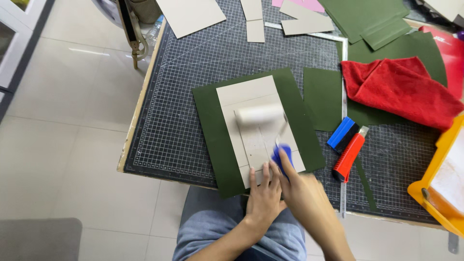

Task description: The person smooths a green paper sheet over a white board using a blue plastic tool, then applies glue with a roller and presses the paper onto the board. They fold the paper edges over the board and continue smoothing to secure the cover.

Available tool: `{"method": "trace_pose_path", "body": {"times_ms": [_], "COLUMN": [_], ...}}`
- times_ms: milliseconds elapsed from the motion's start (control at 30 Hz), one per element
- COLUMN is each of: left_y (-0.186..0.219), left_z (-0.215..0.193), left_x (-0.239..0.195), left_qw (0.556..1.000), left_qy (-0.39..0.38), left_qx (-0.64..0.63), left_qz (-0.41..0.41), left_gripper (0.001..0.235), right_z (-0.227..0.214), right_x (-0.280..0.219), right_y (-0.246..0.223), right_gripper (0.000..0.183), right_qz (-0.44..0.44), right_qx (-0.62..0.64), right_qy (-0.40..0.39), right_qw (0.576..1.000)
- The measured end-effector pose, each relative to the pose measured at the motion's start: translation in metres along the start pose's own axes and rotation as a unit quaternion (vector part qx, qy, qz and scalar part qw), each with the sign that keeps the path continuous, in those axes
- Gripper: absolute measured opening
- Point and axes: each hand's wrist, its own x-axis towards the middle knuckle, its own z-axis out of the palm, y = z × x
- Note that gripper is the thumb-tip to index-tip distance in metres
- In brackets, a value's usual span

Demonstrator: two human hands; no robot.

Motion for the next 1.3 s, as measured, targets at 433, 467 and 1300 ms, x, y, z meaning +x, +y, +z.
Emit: {"method": "trace_pose_path", "body": {"times_ms": [433,467,1300], "left_y": [0.007,0.008,-0.056], "left_z": [-0.007,-0.007,-0.043], "left_x": [0.002,0.001,-0.006], "left_qw": [1.000,1.000,0.983], "left_qy": [0.025,0.009,0.066], "left_qx": [0.011,0.004,-0.170], "left_qz": [-0.008,-0.009,0.017], "left_gripper": [0.108,0.108,0.043], "right_z": [-0.036,-0.038,0.026], "right_x": [0.002,-0.002,-0.055], "right_y": [-0.029,-0.025,0.056], "right_gripper": [0.062,0.063,0.068], "right_qz": [-0.033,-0.052,-0.054], "right_qx": [0.026,0.020,0.004], "right_qy": [-0.012,-0.015,0.002], "right_qw": [0.999,0.998,0.999]}}
